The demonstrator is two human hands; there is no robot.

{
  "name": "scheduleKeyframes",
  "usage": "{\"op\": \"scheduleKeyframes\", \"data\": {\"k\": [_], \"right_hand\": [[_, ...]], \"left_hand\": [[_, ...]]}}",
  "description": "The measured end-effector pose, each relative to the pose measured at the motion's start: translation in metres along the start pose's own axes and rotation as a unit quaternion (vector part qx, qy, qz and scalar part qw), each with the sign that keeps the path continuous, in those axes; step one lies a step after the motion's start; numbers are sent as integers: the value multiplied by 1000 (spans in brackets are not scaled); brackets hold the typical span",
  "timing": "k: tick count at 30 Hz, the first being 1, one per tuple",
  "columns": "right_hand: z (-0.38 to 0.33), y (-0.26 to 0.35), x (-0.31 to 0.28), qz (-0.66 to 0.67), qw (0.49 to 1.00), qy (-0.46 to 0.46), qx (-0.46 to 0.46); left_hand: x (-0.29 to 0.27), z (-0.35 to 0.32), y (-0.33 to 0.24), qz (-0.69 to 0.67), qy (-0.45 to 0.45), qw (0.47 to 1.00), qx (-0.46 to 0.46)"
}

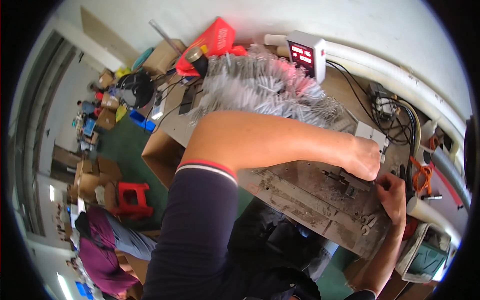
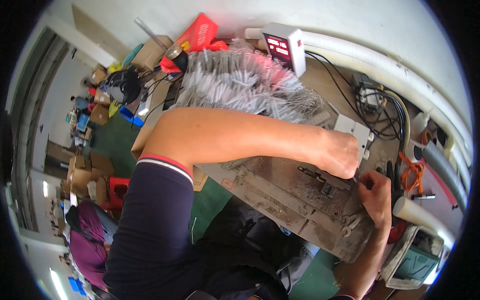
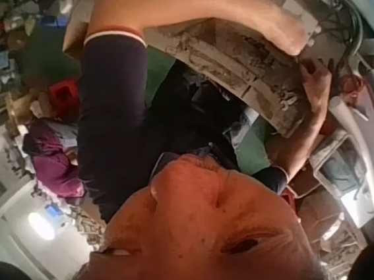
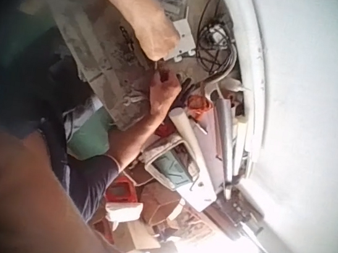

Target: Moving boxes, adjusting wiring under a table, and then assembling small metal components using a fixture at a workbench.

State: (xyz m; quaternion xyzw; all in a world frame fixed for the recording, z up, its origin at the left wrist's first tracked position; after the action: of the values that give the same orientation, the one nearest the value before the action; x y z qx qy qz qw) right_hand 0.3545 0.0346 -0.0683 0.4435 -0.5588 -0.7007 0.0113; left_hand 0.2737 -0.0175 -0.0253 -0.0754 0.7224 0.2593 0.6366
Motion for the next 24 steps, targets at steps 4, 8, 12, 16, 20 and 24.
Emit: {"op": "scheduleKeyframes", "data": {"k": [4,8,12,16,20,24], "right_hand": [[-1,3,-23,-38,998,-58,8],[-8,0,-33,-69,996,-55,3],[-11,-4,-53,-121,985,-121,-19],[-8,-2,-41,-203,972,-119,0],[-8,5,-38,-243,965,-104,3],[-8,11,-43,-226,965,-128,17]], "left_hand": [[-1,0,-5,30,-33,998,51],[8,9,-7,39,5,998,57],[3,4,-7,42,-6,997,64],[12,6,-4,39,20,998,47],[8,11,-2,18,52,998,34],[12,11,0,19,85,996,28]]}}
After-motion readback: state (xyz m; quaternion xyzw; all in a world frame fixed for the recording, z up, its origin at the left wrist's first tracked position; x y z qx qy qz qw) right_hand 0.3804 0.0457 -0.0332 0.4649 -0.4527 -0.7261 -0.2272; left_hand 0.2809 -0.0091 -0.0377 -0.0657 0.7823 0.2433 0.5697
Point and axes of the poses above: each hand's wrist, its own z-axis towards the middle knuckle, its own x-axis out of the palm, y = z × x, the point moved 10 cm from there along z, towards the middle knuckle, and after that the axes turned 2 degrees about z, right-handed, at the moved point
